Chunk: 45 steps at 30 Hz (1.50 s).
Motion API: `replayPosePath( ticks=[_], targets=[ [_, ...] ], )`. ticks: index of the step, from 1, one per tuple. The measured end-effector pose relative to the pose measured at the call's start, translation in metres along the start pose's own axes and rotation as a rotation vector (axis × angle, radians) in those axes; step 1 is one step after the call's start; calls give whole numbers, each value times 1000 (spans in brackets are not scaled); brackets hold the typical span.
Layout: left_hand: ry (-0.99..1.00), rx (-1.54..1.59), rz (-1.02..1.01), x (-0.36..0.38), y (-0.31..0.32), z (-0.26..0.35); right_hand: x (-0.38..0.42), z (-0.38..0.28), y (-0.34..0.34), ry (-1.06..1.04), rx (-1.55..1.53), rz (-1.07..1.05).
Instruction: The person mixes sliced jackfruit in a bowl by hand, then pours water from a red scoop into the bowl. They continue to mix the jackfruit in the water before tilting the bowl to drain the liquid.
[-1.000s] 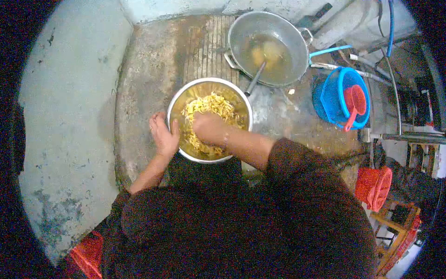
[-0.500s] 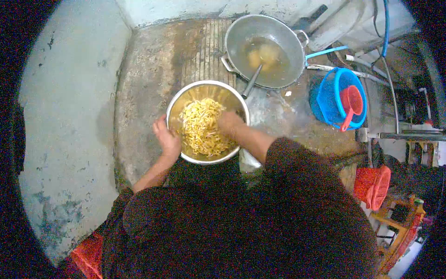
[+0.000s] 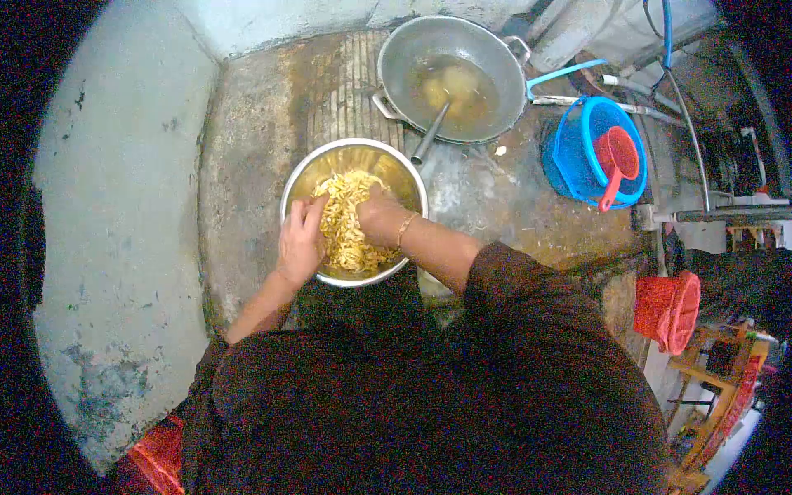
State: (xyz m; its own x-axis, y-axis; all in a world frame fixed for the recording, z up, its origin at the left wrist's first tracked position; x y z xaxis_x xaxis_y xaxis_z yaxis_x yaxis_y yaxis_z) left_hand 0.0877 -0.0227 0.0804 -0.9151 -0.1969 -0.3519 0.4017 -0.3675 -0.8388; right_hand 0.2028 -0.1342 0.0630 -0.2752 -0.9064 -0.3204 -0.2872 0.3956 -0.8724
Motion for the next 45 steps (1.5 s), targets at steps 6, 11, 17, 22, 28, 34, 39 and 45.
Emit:
replayPosePath(
  ticks=[6, 11, 17, 22, 28, 34, 39, 45],
  targets=[
    [57, -133, 149, 3, -11, 1, -26, 18, -15, 274, -81, -289],
    [-190, -157, 248, 2, -16, -11, -10, 10, -6, 336, -16, -487],
    [-606, -35, 199, 21, -9, -66, -9, 13, -39, 235, -153, 44],
    [-901, 80, 6, 28, 11, -74, -3, 24, -13, 220, -140, -449],
    [-1169, 856, -146, 45, 34, -88, -21, 55, -79, 453, -431, -200],
    [-1203, 1134, -30, 50, 42, -78, 24, 76, -73, 877, -983, -102],
    [-1058, 1175, 6, 45, 39, -70, 20, 58, -86, 568, -416, -195],
    [-955, 1102, 45, 19, -9, -43, 22, 56, -128, 472, -625, 22]
  ],
)
Point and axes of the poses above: each hand's wrist, its own x-axis away from the middle knuckle, its own y-axis out of the palm, z = x × y, the point moved 4 cm from there along -x, towards the middle knuckle, and after that the axes turned 1 degree about z, right-handed, at the moved point
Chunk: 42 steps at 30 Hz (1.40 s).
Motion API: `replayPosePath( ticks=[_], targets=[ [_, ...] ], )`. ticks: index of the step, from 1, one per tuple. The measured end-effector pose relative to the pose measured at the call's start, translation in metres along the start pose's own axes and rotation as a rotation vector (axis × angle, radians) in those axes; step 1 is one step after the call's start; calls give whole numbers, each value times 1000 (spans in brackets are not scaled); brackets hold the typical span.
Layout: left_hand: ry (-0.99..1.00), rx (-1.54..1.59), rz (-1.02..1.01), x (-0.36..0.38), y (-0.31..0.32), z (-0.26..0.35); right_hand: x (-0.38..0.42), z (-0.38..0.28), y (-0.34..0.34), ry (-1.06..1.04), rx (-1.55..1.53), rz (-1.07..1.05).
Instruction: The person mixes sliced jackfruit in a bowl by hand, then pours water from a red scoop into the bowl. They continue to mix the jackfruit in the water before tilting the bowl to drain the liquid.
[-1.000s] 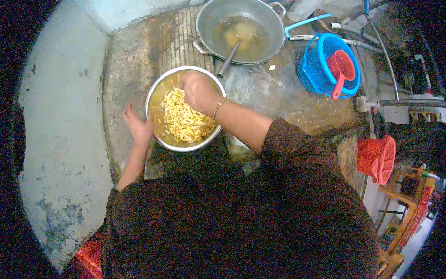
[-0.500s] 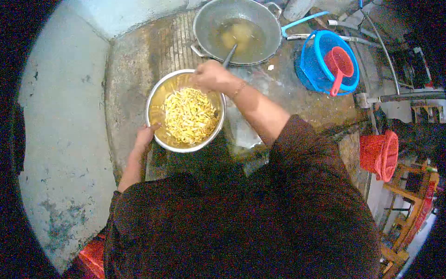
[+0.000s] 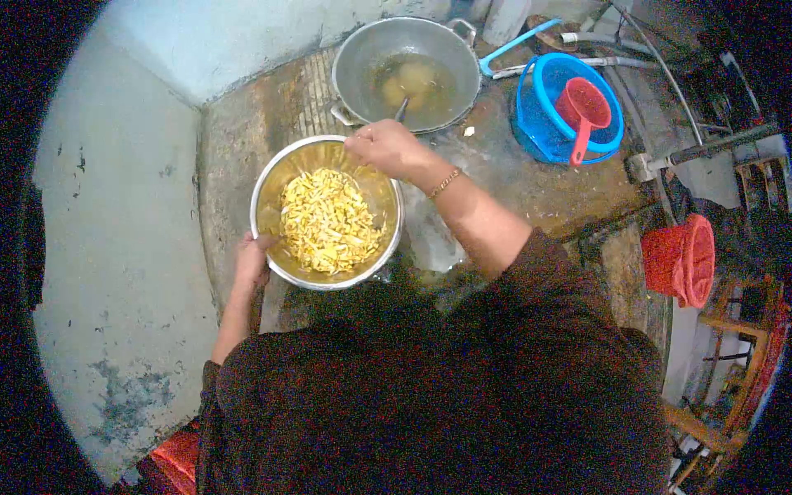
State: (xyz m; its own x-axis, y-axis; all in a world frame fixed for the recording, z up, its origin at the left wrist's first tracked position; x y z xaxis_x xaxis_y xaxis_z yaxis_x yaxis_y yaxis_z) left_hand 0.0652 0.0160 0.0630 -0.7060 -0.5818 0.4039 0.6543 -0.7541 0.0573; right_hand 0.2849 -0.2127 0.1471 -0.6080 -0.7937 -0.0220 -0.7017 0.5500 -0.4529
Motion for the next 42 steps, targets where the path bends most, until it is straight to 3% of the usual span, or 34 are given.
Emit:
replayPosePath(
  ticks=[2, 3, 6, 9, 12, 13, 16, 17, 21, 22, 27, 30, 31, 34, 39, 42],
  targets=[
    [26, -62, -25, 24, 18, 48, 7, -15, -5, -143, -49, -78],
    [35, -108, -39, 29, 24, 66, 4, -26, -1, -49, 209, -163],
    [100, -190, -102, 27, 38, 96, -13, -51, 14, -330, 282, -136],
    [143, -293, -171, 39, 56, 127, -32, -57, 15, -296, 349, -83],
    [200, -225, -142, 60, 64, 154, -38, -35, 11, -403, 466, -2],
    [188, -121, -128, 64, 66, 157, -23, -37, 3, -262, 442, 109],
    [163, -36, -156, 71, 76, 164, 11, -50, -18, -303, 336, 59],
    [157, -48, -143, 68, 81, 165, 6, -33, -27, -264, 271, 111],
    [165, -43, -60, 69, 106, 173, 30, -65, -82, -128, 167, 230],
    [199, 9, -84, 92, 71, 176, 46, -99, -55, -108, 194, 300],
    [261, 88, -87, 101, 78, 180, 59, -96, -47, -45, 55, 434],
    [305, 83, -41, 119, 78, 180, 63, -81, -31, -138, 51, 628],
    [326, 76, -12, 128, 81, 183, 59, -74, -29, -54, 61, 548],
    [366, 51, 5, 132, 81, 182, 62, -74, -25, -64, 86, 590],
    [412, -2, 47, 146, 88, 181, 70, -70, -12, -229, -48, 720],
    [445, -19, 86, 154, 93, 183, 74, -66, -1, -199, -146, 702]
  ],
)
Point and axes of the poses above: each hand's wrist, its own x-axis away from the middle knuckle, its own y-axis out of the palm, z = x × y, the point moved 4 cm from there along -x, towards the middle knuckle, and after that the axes turned 1 degree about z, right-handed, at the moved point
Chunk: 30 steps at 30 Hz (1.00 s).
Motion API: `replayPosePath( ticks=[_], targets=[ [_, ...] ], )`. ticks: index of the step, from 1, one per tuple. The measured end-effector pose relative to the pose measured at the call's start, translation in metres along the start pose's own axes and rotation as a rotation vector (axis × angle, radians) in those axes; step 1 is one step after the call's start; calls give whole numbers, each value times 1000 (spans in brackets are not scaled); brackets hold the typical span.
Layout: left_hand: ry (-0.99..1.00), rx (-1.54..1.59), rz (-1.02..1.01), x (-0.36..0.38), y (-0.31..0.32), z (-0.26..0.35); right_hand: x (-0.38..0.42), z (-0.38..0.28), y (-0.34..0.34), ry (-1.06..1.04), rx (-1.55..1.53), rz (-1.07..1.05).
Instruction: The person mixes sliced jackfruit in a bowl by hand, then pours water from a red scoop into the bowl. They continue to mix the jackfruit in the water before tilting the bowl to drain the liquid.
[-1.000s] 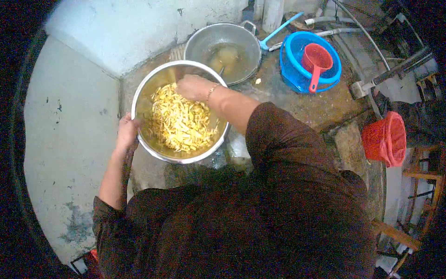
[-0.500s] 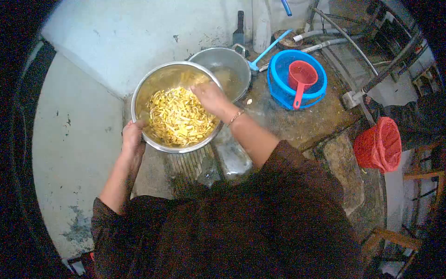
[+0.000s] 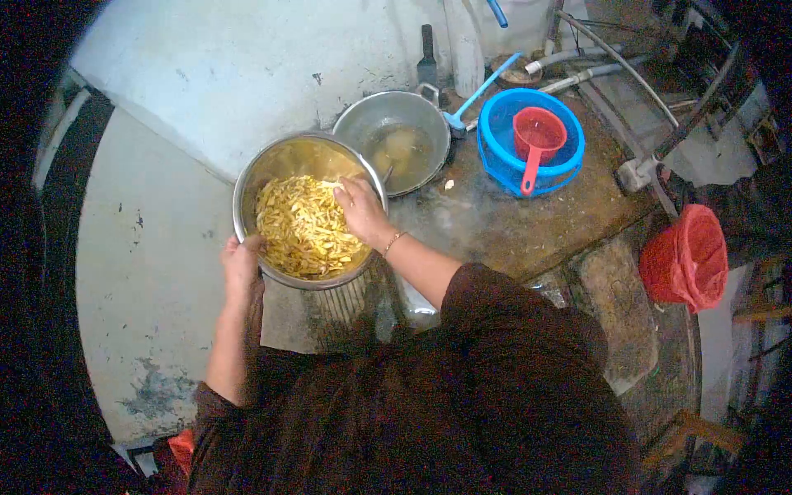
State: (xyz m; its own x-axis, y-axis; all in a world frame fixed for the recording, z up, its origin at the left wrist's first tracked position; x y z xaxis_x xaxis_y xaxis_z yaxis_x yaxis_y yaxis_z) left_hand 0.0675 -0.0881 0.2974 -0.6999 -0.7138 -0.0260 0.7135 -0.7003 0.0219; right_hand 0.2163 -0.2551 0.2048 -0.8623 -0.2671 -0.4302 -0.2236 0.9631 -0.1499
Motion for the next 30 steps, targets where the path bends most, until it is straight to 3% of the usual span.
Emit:
replayPosePath(
  ticks=[5, 11, 30],
  targets=[
    [34, -83, -4, -8, -10, -13, 12, 12, 15, 79, 68, -65],
    [27, -13, -15, 2, 2, 1, 12, 19, 21, -72, 142, 27],
    [148, -185, -77, -9, 2, -12, 16, 31, 35, -71, 137, 10]
  ],
)
Point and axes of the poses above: each hand's wrist, its own x-axis away from the middle knuckle, its own y-axis out of the palm, z = x × y, the point moved 4 cm from there along -x, towards the middle knuckle, and after that the axes turned 1 degree about z, right-handed, at the moved point
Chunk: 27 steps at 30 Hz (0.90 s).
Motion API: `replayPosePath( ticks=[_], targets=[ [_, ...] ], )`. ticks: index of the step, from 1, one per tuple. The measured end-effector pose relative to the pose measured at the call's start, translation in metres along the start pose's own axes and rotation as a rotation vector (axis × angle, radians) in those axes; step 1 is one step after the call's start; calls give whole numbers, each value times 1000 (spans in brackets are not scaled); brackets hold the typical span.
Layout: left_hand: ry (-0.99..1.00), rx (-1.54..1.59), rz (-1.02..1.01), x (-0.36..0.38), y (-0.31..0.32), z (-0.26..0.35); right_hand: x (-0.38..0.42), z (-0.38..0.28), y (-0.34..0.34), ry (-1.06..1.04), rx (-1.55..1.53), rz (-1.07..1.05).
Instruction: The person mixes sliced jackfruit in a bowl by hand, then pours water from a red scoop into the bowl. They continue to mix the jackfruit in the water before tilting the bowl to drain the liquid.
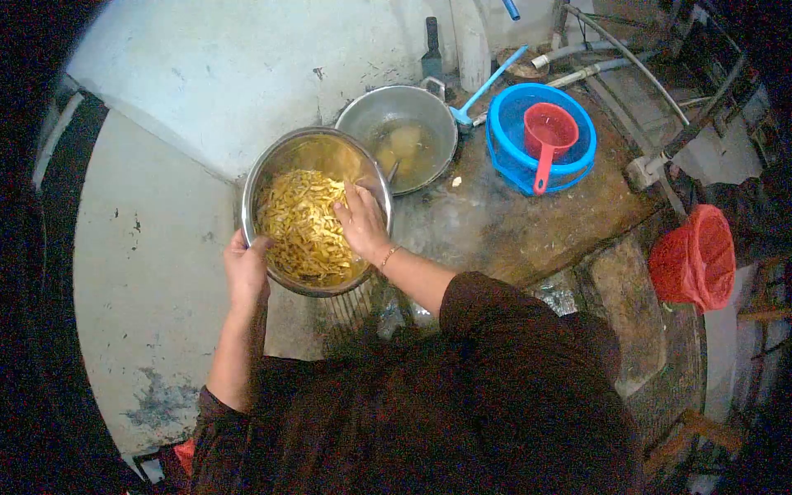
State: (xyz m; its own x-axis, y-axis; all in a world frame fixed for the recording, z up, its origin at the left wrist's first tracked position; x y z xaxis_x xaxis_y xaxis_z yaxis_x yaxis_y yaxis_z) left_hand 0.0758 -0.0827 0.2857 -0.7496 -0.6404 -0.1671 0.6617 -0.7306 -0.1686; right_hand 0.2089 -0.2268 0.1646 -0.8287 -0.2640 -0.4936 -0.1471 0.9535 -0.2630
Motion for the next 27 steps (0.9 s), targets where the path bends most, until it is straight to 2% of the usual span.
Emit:
replayPosePath(
  ticks=[11, 20, 27],
  targets=[
    [-38, -38, -14, 3, 7, 7, 4, -1, 1, 104, 22, -31],
    [-52, -138, -16, 9, 12, 15, 7, 6, 7, 109, 88, -67],
    [-29, -95, 4, 4, 16, 8, 11, 8, 11, 168, 113, -89]
  ],
)
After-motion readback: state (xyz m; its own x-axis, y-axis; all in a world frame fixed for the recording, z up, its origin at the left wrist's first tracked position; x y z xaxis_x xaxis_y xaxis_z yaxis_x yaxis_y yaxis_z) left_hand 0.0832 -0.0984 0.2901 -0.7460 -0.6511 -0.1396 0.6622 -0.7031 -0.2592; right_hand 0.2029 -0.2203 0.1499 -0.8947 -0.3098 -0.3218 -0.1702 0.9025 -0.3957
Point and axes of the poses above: each hand's wrist, its own x-axis away from the middle knuckle, its own y-axis out of the palm, z = x × y, the point moved 4 cm from there along -x, towards the middle knuckle, and after that the axes turned 1 degree about z, right-handed, at the moved point
